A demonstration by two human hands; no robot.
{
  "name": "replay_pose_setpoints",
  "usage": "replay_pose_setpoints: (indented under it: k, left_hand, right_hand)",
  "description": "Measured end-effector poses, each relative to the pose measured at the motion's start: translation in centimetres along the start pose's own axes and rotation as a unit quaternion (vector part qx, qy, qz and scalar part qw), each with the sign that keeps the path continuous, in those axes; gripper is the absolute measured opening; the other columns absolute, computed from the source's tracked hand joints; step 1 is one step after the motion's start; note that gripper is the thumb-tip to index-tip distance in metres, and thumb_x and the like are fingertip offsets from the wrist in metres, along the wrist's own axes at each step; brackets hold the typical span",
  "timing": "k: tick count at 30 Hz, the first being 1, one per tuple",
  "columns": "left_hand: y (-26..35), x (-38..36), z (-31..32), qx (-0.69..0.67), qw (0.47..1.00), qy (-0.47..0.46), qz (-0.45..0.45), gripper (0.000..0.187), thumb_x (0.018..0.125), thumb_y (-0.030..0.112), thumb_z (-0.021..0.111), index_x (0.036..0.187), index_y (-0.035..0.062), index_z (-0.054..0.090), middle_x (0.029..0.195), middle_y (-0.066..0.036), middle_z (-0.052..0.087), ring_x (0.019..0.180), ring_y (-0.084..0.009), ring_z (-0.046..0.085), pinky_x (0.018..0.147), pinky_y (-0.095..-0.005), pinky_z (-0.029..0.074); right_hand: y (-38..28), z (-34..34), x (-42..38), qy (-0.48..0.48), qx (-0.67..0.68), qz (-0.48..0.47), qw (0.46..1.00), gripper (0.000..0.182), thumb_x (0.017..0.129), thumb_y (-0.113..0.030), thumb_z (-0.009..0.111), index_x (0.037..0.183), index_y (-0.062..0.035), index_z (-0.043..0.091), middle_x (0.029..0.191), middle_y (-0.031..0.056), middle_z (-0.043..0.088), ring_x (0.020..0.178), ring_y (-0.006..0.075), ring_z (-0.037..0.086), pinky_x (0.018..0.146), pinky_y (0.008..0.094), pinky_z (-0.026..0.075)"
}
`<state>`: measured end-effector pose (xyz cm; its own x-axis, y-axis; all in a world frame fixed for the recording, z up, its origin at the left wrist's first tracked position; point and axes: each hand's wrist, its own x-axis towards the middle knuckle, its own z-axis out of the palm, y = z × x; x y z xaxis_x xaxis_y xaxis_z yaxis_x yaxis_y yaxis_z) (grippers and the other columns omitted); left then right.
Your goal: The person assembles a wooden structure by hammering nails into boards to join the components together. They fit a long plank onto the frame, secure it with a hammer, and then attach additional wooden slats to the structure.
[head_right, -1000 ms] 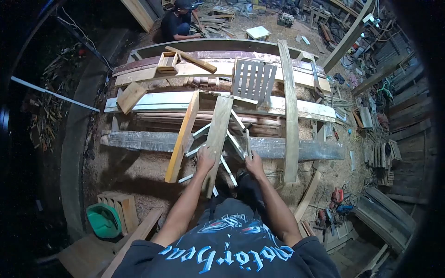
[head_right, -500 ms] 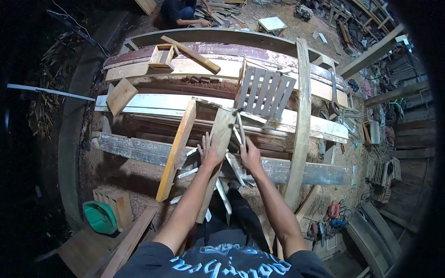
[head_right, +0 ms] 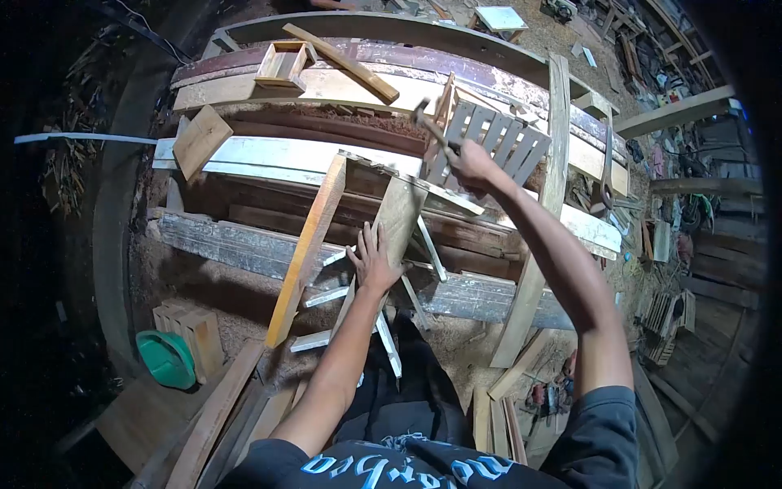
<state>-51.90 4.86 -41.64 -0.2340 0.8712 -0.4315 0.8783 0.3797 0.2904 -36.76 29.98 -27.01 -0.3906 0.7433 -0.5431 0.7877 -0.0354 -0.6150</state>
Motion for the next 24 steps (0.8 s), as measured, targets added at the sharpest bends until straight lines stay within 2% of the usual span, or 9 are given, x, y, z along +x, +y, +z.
replay_pose_setpoints:
  k: [1,2,4,6,11,14,18,20,24]
  left_hand:
    - [-0.1,-0.1,-0.2,-0.003,1.000,-0.001,0.001,0.119,0.065,0.054,0.077,0.152,0.0148,0.006,0.156,-0.017,0.003,0.144,-0.0360,0.006,0.108,-0.0681,0.007]
    - [-0.1,0.0,-0.4,-0.005,1.000,0.001,0.002,0.119,0.065,0.054,0.077,0.152,0.0147,0.006,0.156,-0.017,0.003,0.144,-0.0360,0.007,0.108,-0.0682,0.007]
    - [0.2,-0.1,-0.7,-0.010,1.000,0.003,0.003,0.118,0.065,0.055,0.076,0.152,0.0147,0.007,0.156,-0.017,0.004,0.143,-0.0362,0.008,0.108,-0.0682,0.007]
    - [-0.1,-0.1,-0.6,-0.008,1.000,0.010,0.011,0.117,0.066,0.056,0.076,0.152,0.0146,0.007,0.156,-0.018,0.006,0.143,-0.0364,0.011,0.108,-0.0684,0.008]
    - [-0.4,-0.1,0.4,-0.007,0.999,0.041,0.024,0.115,0.068,0.056,0.074,0.151,0.0129,0.009,0.155,-0.018,0.010,0.140,-0.0374,0.019,0.108,-0.0674,0.010]
    - [-0.5,-0.2,0.6,-0.011,0.998,0.054,0.031,0.115,0.068,0.056,0.074,0.151,0.0113,0.009,0.154,-0.019,0.013,0.138,-0.0380,0.024,0.109,-0.0653,0.010]
    - [-0.5,-0.4,0.6,-0.021,0.997,0.068,0.031,0.114,0.069,0.055,0.074,0.151,0.0102,0.009,0.153,-0.019,0.016,0.136,-0.0383,0.026,0.110,-0.0632,0.010]
    - [-0.5,-0.4,0.8,-0.026,0.996,0.075,0.033,0.113,0.069,0.054,0.074,0.151,0.0099,0.010,0.153,-0.019,0.017,0.137,-0.0382,0.026,0.110,-0.0627,0.010]
    - [-0.4,-0.3,0.2,-0.024,0.996,0.078,0.040,0.112,0.071,0.050,0.073,0.151,0.0088,0.006,0.153,-0.019,0.016,0.135,-0.0380,0.030,0.111,-0.0612,0.008]
  right_hand:
    - [0.5,2.2,0.4,0.161,-0.038,-0.072,0.984,0.022,0.094,-0.019,0.047,0.099,-0.0002,0.057,0.060,0.0155,0.059,0.054,0.0261,0.060,0.049,0.0414,0.051]
    - [1.5,3.3,0.2,0.126,0.025,-0.033,0.991,0.023,0.092,-0.018,0.049,0.098,0.0019,0.059,0.062,0.0201,0.059,0.056,0.0308,0.060,0.056,0.0433,0.052]
    - [1.8,2.8,-0.1,-0.135,-0.163,-0.005,0.977,0.027,0.094,-0.024,0.050,0.093,0.0016,0.059,0.058,0.0086,0.055,0.041,0.0171,0.051,0.038,0.0369,0.040]
    - [1.7,1.8,0.6,-0.110,-0.029,0.051,0.992,0.030,0.090,-0.025,0.053,0.099,0.0026,0.062,0.067,0.0221,0.062,0.063,0.0317,0.063,0.063,0.0422,0.054]
    - [5.0,6.3,3.2,0.199,-0.042,-0.061,0.977,0.034,0.092,-0.030,0.054,0.098,0.0025,0.063,0.066,0.0210,0.062,0.056,0.0314,0.064,0.053,0.0424,0.053]
    - [3.2,2.1,2.7,-0.116,-0.050,0.072,0.989,0.035,0.093,-0.032,0.053,0.092,0.0015,0.063,0.059,0.0146,0.059,0.046,0.0237,0.059,0.044,0.0395,0.048]
    - [0.5,2.7,1.5,0.155,0.080,-0.002,0.985,0.032,0.095,-0.030,0.048,0.094,0.0008,0.058,0.057,0.0081,0.055,0.041,0.0178,0.052,0.036,0.0328,0.042]
    - [1.9,2.5,1.3,-0.147,-0.081,0.032,0.985,0.031,0.096,-0.028,0.047,0.095,0.0018,0.056,0.057,0.0070,0.055,0.041,0.0170,0.052,0.036,0.0317,0.044]
    - [1.2,0.5,1.6,-0.077,-0.033,0.060,0.995,0.030,0.095,-0.027,0.048,0.092,0.0013,0.057,0.057,0.0066,0.055,0.042,0.0172,0.053,0.036,0.0318,0.044]
